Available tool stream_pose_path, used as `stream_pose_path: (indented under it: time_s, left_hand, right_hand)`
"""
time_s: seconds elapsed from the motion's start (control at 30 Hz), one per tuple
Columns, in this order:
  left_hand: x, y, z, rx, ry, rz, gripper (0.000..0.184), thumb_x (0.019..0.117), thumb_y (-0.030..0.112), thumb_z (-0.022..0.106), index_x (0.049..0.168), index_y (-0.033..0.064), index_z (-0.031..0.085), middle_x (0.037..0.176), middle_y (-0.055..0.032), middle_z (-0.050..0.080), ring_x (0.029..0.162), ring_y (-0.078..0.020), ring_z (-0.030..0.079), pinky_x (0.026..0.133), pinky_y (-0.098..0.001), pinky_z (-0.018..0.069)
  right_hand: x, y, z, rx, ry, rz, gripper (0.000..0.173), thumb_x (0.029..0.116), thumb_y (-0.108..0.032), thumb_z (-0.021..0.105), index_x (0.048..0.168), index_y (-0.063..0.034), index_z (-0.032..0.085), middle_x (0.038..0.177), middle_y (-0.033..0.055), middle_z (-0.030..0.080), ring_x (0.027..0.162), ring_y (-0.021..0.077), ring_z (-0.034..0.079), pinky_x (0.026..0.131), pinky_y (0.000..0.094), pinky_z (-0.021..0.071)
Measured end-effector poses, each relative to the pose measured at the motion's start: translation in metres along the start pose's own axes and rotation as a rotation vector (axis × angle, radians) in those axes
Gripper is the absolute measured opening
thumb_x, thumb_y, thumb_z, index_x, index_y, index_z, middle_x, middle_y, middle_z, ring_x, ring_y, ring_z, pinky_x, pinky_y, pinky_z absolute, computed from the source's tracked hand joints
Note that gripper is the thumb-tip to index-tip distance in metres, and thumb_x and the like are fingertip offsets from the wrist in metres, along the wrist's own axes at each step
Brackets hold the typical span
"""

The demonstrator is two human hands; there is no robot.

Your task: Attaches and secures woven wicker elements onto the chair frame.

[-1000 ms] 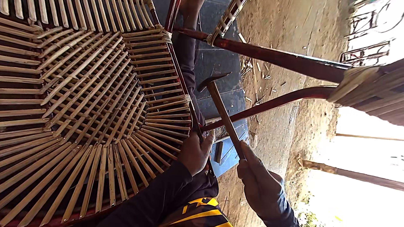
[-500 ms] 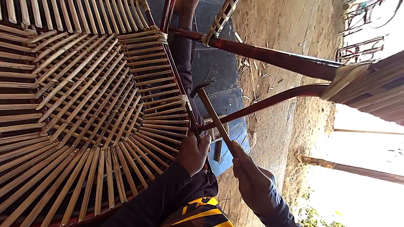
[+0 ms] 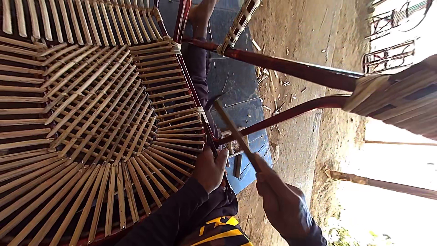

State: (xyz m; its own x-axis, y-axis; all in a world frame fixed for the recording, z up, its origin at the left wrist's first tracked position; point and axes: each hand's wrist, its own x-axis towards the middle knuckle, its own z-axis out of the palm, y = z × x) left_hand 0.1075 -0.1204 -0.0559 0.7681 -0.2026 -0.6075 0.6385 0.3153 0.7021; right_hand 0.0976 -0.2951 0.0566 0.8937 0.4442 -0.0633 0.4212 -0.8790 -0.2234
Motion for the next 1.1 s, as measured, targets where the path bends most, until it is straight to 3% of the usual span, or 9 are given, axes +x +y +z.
stream_pose_path:
  time_s: [0.07, 0.2, 0.37, 0.53, 0.6, 0.73, 0.93, 1.03, 1.1]
  left_hand:
    - [-0.001, -0.001, 0.001, 0.003, -0.004, -0.016, 0.039, 0.1084, 0.042, 0.051, 0.109, 0.0035, 0.058, 0.064, -0.0078, 0.066, 0.045, -0.0179, 0.061, 0.044, -0.0330, 0.0550]
    - [-0.002, 0.001, 0.001, -0.003, -0.016, -0.052, 0.039, 0.1088, 0.042, 0.050, 0.111, 0.0039, 0.057, 0.064, -0.0089, 0.065, 0.044, -0.0185, 0.060, 0.043, -0.0319, 0.0539]
    - [-0.002, 0.001, 0.001, 0.003, -0.009, -0.024, 0.038, 0.1090, 0.041, 0.050, 0.108, 0.0038, 0.059, 0.064, -0.0078, 0.066, 0.044, -0.0175, 0.060, 0.043, -0.0322, 0.0539]
    - [0.000, -0.005, 0.000, 0.018, -0.024, -0.024, 0.042, 0.1084, 0.045, 0.049, 0.113, 0.0040, 0.058, 0.065, -0.0087, 0.065, 0.045, -0.0188, 0.060, 0.045, -0.0336, 0.0537]
    - [0.002, -0.003, -0.002, 0.014, -0.018, -0.015, 0.042, 0.1085, 0.043, 0.050, 0.113, 0.0033, 0.060, 0.065, -0.0083, 0.066, 0.045, -0.0184, 0.059, 0.045, -0.0336, 0.0528]
    - [-0.002, 0.000, 0.001, -0.024, -0.024, -0.028, 0.038, 0.1092, 0.041, 0.050, 0.111, 0.0034, 0.059, 0.064, -0.0089, 0.065, 0.043, -0.0178, 0.058, 0.041, -0.0315, 0.0518]
    - [-0.002, 0.003, -0.002, -0.023, -0.038, -0.056, 0.039, 0.1092, 0.041, 0.050, 0.111, 0.0032, 0.058, 0.065, -0.0090, 0.065, 0.044, -0.0176, 0.059, 0.042, -0.0307, 0.0532]
    - [-0.003, -0.001, -0.001, -0.032, -0.037, -0.048, 0.040, 0.1091, 0.042, 0.049, 0.111, 0.0035, 0.058, 0.064, -0.0099, 0.064, 0.043, -0.0189, 0.058, 0.043, -0.0319, 0.0530]
    - [-0.001, 0.002, -0.003, -0.052, -0.045, -0.023, 0.039, 0.1098, 0.041, 0.048, 0.111, 0.0032, 0.057, 0.064, -0.0098, 0.065, 0.043, -0.0183, 0.058, 0.043, -0.0308, 0.0524]
  right_hand:
    - [-0.004, -0.004, 0.000, 0.012, 0.045, -0.002, 0.050, 0.1099, -0.023, 0.040, 0.160, -0.0247, 0.039, 0.074, 0.0032, 0.064, 0.054, 0.0146, 0.058, 0.046, 0.0373, 0.0513]
    - [-0.002, 0.005, 0.005, -0.049, -0.095, 0.006, 0.055, 0.1059, -0.022, 0.039, 0.160, -0.0303, 0.040, 0.062, -0.0008, 0.059, 0.044, 0.0162, 0.053, 0.040, 0.0419, 0.0460]
    - [-0.003, -0.013, -0.001, 0.022, 0.090, -0.015, 0.050, 0.1102, -0.023, 0.041, 0.160, -0.0258, 0.038, 0.075, 0.0045, 0.064, 0.054, 0.0153, 0.059, 0.046, 0.0373, 0.0510]
    - [0.000, 0.005, 0.007, -0.057, -0.100, 0.015, 0.054, 0.1065, -0.023, 0.037, 0.160, -0.0331, 0.038, 0.063, -0.0010, 0.059, 0.044, 0.0165, 0.053, 0.040, 0.0427, 0.0464]
    - [0.002, -0.003, 0.003, 0.007, -0.013, -0.007, 0.051, 0.1078, -0.023, 0.039, 0.158, -0.0278, 0.044, 0.068, -0.0002, 0.061, 0.049, 0.0143, 0.054, 0.042, 0.0392, 0.0477]
    - [-0.004, -0.010, 0.002, 0.104, 0.130, -0.042, 0.053, 0.1090, -0.020, 0.042, 0.161, -0.0273, 0.037, 0.077, 0.0040, 0.065, 0.057, 0.0129, 0.059, 0.049, 0.0343, 0.0518]
    - [-0.004, -0.003, 0.006, 0.026, 0.050, -0.024, 0.052, 0.1087, -0.021, 0.041, 0.160, -0.0274, 0.039, 0.075, 0.0033, 0.065, 0.053, 0.0142, 0.058, 0.045, 0.0370, 0.0507]
    - [-0.005, 0.006, 0.013, -0.060, -0.095, 0.017, 0.054, 0.1070, -0.025, 0.039, 0.160, -0.0348, 0.037, 0.060, -0.0015, 0.057, 0.043, 0.0168, 0.053, 0.039, 0.0425, 0.0461]
    - [-0.004, 0.010, 0.013, 0.016, -0.062, 0.020, 0.049, 0.1089, -0.028, 0.039, 0.158, -0.0300, 0.043, 0.063, -0.0026, 0.058, 0.046, 0.0136, 0.053, 0.041, 0.0396, 0.0476]
